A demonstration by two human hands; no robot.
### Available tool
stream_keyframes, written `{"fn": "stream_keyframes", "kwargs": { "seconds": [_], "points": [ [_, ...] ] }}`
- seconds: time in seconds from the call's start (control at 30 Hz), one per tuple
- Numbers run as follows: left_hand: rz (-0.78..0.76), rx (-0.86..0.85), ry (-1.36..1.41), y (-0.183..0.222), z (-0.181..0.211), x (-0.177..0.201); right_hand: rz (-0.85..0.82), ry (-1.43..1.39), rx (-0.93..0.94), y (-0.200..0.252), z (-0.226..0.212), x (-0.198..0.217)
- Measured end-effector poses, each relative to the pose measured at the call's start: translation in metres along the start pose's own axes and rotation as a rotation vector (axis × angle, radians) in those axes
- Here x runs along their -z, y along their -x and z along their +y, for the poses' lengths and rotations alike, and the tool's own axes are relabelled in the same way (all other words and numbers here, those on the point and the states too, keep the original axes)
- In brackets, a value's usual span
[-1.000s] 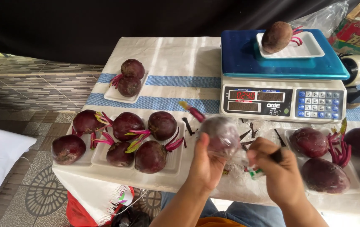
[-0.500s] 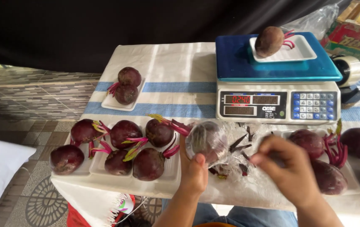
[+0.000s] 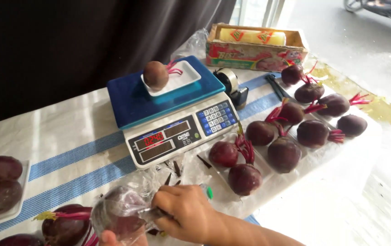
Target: Trimming beetroot stems with a knife, weighing them on a digital scale, and wrapping them in plastic film for packaging.
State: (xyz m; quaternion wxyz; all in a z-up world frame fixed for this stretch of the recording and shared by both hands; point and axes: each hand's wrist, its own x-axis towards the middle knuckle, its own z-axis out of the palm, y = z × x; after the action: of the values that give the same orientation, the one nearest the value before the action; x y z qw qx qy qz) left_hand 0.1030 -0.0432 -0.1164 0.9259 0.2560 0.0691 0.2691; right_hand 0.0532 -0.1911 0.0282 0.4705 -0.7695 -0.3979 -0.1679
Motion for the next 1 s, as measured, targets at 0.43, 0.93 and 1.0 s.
{"fn": "stream_keyframes", "kwargs": {
  "seconds": [0.43, 0.93, 1.0],
  "points": [
    [0.035, 0.152, 0.143, 0.041, 0.064, -0.007, 0.305, -0.844, -0.665, 0.0, 0.018, -0.006],
    [0.007, 0.599, -0.101, 0.04, 0.067, -0.039, 0.545, -0.979, -0.49, 0.005, -0.006, -0.003],
    [-0.068, 0.569, -0.042, 0.048, 0.072, -0.037, 0.488, -1.002, -0.502, 0.009, -0.002, -0.007]
  ]
}}
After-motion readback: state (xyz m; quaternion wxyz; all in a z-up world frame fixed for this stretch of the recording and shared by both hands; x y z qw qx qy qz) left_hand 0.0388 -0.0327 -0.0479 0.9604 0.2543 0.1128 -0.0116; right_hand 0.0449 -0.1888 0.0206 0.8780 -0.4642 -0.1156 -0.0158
